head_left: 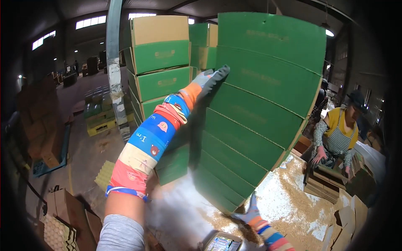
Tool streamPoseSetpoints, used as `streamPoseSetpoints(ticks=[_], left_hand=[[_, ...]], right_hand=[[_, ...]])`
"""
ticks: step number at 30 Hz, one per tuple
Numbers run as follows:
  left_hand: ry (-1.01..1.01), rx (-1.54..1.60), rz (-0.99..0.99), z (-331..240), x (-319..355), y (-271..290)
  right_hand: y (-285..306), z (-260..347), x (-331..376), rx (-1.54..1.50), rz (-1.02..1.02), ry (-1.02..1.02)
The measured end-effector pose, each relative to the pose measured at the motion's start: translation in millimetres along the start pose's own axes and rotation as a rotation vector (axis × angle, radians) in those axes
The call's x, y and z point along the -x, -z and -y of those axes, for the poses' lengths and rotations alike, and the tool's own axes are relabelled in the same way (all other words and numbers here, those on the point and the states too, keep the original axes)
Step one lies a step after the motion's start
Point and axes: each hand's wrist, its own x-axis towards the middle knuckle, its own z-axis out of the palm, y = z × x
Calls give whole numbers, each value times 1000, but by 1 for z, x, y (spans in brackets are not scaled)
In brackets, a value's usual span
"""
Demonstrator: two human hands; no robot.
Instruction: The person folds cardboard into boxes, inserts a white tray into each box, and stacks the completed boxes into a tall tower on the table.
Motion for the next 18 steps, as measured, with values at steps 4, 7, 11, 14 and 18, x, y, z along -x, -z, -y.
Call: streamPoseSetpoints(ticks=[4,7,11,14,18], left_hand=[[69,-58,-170,17,-2,-5],[-97,28,-234,61,-15,-7],[-63,80,-252,84,-21,0],[-154,-64,-328,99,-21,0],[-344,70,-422,97,66,-75]], right_hand=[[-62,-22,-29,-292,-272,-338],[-92,-70,-73,-140,-393,-206],[-93,-88,-118,-112,-279,-281],[-105,-114,-124,11,-292,-129],[-60,-62,-98,105,346,-288]])
